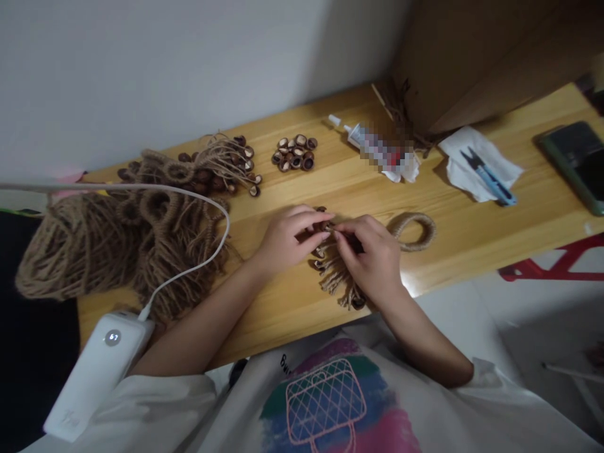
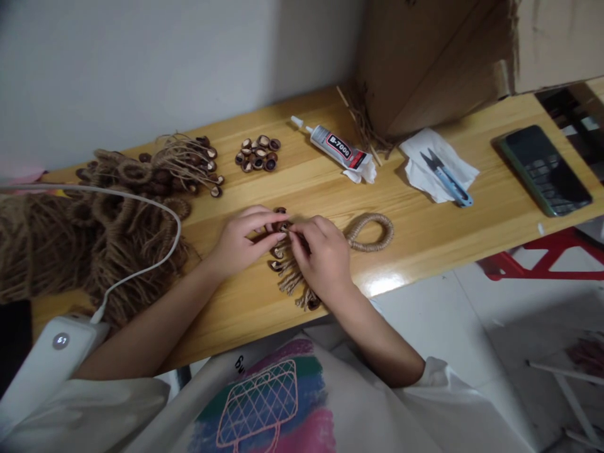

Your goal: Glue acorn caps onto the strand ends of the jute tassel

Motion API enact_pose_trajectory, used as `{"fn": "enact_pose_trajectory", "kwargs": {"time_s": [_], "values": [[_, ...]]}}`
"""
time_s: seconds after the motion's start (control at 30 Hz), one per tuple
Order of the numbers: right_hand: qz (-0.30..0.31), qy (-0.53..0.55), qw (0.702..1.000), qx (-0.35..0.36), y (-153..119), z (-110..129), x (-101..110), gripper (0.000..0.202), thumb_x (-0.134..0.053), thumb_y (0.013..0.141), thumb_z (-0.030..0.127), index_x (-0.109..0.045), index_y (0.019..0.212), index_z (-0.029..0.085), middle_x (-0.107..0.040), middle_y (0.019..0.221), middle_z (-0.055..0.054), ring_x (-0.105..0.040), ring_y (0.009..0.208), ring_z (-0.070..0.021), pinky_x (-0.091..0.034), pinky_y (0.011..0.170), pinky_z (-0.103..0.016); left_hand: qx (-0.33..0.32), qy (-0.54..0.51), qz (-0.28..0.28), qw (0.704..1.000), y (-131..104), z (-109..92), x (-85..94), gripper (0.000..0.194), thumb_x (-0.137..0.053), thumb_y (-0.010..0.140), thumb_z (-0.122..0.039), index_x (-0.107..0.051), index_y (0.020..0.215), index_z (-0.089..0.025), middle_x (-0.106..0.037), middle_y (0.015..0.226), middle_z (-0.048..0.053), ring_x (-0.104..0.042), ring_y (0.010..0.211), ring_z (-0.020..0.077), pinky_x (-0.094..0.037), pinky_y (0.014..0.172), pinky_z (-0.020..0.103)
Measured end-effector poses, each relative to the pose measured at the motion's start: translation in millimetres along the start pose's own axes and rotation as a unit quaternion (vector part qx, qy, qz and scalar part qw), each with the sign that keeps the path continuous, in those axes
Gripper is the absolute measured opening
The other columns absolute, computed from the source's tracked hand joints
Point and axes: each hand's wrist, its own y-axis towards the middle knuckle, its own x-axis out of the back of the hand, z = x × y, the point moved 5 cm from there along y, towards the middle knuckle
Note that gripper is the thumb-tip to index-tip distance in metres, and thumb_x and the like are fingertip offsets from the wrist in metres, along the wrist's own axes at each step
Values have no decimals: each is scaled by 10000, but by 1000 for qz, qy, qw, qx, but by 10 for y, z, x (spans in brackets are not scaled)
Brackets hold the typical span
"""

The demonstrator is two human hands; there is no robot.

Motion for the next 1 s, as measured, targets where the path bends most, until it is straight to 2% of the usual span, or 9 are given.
{"fn": "enact_pose_trajectory", "kwargs": {"time_s": [0.23,1.0], "values": [[-3,1,1000,2,5,-4,-13,82,-542,871,179,-620,855,159,-618,759,-51,-569,687,-158,-455,617,-279,-9,2,-6,1000,-1,-5,5,213,-634,816,-182,-677,1022,-149,-659,866,49,-607,729,100,-510,673,226],[51,26,998,5,2,-6,-33,186,-503,866,173,-670,947,170,-668,855,-78,-619,784,-193,-503,702,-338,-4,14,5,1000,-5,10,-3,216,-643,810,-191,-684,1014,-136,-685,871,65,-605,716,115,-501,673,244]]}}
